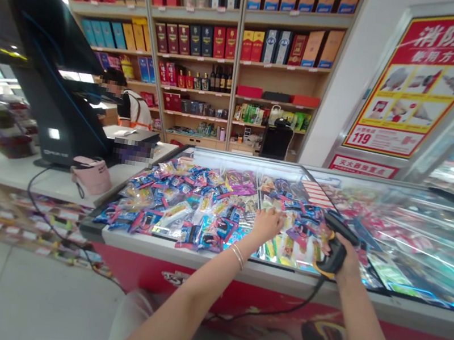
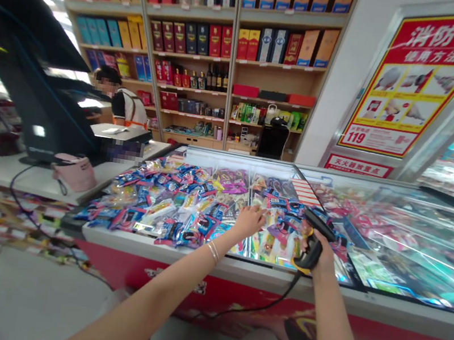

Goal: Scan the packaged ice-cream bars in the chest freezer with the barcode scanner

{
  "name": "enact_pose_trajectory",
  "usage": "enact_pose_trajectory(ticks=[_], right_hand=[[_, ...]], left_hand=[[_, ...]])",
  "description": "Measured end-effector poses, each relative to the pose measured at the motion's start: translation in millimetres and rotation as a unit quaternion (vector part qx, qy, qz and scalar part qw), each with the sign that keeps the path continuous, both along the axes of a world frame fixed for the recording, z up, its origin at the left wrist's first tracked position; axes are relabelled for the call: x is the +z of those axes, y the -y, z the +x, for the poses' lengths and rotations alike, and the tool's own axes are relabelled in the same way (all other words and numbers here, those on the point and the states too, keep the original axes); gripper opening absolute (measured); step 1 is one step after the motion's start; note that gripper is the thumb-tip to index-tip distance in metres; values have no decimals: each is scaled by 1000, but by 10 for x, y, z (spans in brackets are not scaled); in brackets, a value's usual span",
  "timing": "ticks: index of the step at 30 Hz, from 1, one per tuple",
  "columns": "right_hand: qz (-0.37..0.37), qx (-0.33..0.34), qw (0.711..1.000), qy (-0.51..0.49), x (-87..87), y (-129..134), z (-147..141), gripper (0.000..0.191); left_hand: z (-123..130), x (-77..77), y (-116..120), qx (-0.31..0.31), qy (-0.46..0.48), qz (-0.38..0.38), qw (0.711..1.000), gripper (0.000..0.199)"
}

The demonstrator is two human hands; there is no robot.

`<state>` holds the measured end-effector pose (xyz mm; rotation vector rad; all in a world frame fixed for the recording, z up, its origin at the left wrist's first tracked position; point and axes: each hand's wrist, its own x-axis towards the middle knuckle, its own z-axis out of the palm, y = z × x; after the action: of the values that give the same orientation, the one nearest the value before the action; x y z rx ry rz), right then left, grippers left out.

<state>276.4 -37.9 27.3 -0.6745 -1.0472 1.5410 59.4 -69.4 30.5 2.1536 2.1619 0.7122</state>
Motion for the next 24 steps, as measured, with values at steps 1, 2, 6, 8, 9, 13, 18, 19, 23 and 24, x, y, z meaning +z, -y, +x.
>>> enact_pose_trajectory(ticks=[1, 2, 6, 8, 9, 13, 18, 19, 23, 24], right_hand=[[1, -4, 1000, 4, 34, 9, -18, 26], [-2, -7, 1000, 2, 74, 20, -44, 27], [-21, 1, 1000, -19, 269, 91, -246, 30], [-13, 20, 1000, -13, 362, 143, -405, 29], [-11, 35, 999, -7, 402, 173, -498, 28], [-24, 108, 994, -3, 498, 327, -931, 22], [-24, 218, 975, 24, 488, 524, -1525, 23], [-27, 235, 971, 30, 479, 552, -1643, 22], [-53, 307, 948, 67, 441, 606, -2084, 23], [-57, 321, 942, 77, 424, 603, -2178, 23]], left_hand=[[-33, 51, 22, 6, 4, 7, 1000, 45], [-79, 111, 48, 12, 10, 17, 1000, 49], [-421, 401, 158, 38, 29, 52, 998, 51], [-692, 535, 216, 60, 29, 58, 996, 47], [-851, 588, 251, 69, 28, 64, 995, 45], [-1585, 691, 455, 128, 25, 62, 990, 39], [-2383, 637, 772, 217, 28, 10, 976, 32], [-2475, 619, 811, 213, 25, -11, 977, 30], [-2587, 544, 822, 178, -1, -138, 974, 31], [-2570, 521, 798, 185, -12, -162, 969, 36]])
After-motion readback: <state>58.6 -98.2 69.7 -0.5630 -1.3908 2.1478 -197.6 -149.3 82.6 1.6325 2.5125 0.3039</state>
